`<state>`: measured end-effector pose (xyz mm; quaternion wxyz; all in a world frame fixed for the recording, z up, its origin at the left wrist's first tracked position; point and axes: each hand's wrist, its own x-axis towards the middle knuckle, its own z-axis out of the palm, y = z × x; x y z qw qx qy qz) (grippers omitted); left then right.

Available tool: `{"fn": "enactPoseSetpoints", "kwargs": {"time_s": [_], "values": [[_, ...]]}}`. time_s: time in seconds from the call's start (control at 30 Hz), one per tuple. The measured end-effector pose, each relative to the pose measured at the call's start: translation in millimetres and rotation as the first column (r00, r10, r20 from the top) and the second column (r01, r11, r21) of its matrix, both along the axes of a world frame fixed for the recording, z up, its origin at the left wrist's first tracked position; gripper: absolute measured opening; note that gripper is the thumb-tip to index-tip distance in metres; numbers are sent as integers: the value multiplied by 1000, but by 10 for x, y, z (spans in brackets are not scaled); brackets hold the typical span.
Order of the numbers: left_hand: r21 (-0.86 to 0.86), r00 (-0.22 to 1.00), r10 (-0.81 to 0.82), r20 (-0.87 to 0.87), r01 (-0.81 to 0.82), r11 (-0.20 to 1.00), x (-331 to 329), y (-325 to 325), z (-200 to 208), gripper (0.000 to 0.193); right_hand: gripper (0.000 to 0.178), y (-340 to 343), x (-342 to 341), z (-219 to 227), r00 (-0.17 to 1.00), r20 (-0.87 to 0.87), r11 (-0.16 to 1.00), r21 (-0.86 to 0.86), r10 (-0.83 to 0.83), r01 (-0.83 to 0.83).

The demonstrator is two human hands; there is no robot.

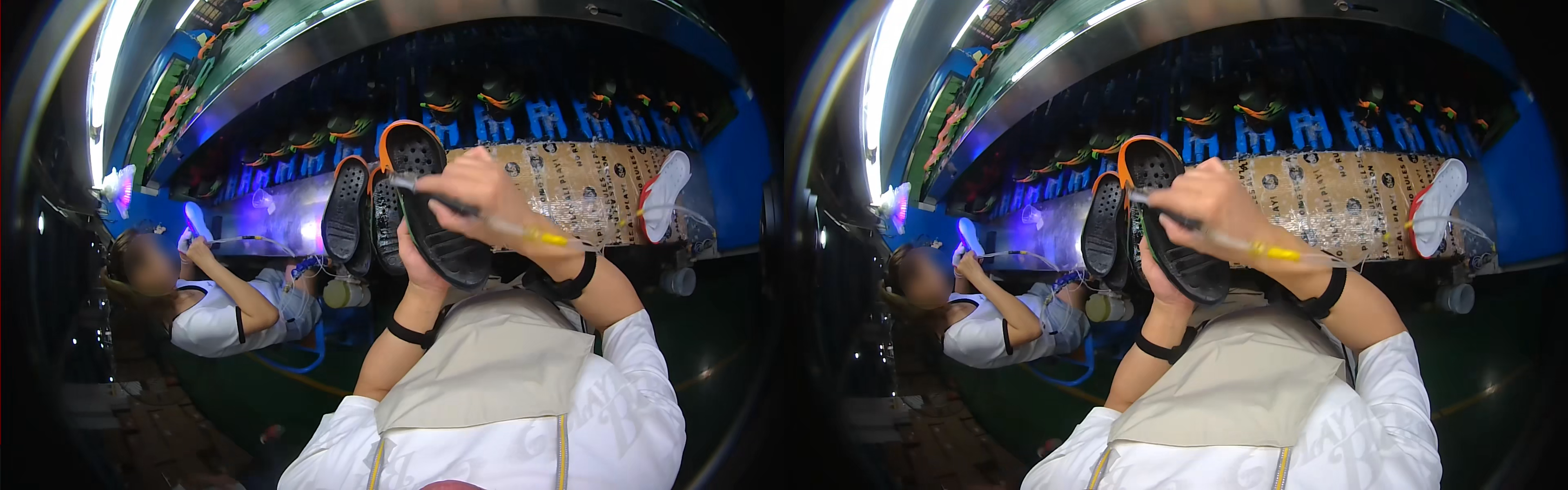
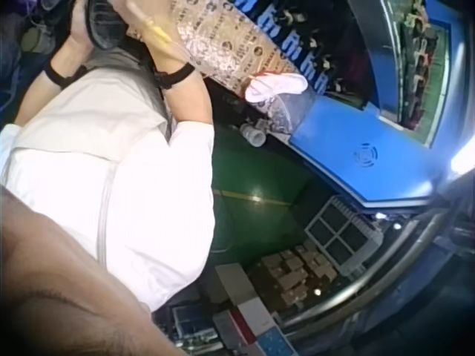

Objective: Applying adhesive or finish to the bottom of shoe soles using a brush on a manufacturing line.

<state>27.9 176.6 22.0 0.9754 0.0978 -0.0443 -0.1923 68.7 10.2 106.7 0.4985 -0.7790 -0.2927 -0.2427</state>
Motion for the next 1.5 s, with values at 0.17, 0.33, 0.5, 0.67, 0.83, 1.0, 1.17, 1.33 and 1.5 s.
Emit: {"fn": "enactPoseSetpoints", "kwargs": {"time_s": [0.17,0.33,0.5,0.67,0.83,1.0,1.17,1.33,1.5], "values": [[157,974,26,225,-62,986,16,101,-121,79,27,30,-67,33,931,-15,930,69,363,-362],[74,996,89,15,-90,993,72,167,-100,70,27,-2,-161,95,964,-4,906,-339,267,-253],[220,990,76,117,-100,970,141,235,-5,76,28,-55,-187,161,971,-90,963,-138,220,-231],[91,990,101,100,-110,990,269,181,207,74,31,-103,-233,265,853,-93,814,-264,513,-518],[158,981,83,176,-112,981,372,303,329,73,32,-152,-235,240,958,-78,929,-234,277,-287],[74,969,7,249,-26,997,446,354,471,75,28,-259,-286,407,817,-196,812,-129,542,-569],[147,961,-47,272,7,989,544,437,565,87,30,-234,-314,396,860,-132,825,-244,493,-510],[197,933,-137,332,73,978,598,465,773,97,26,-394,-308,559,769,-349,803,-71,536,-592],[494,897,-267,352,64,867,679,399,924,95,26,-405,-291,510,840,-167,788,-291,517,-542]]}}
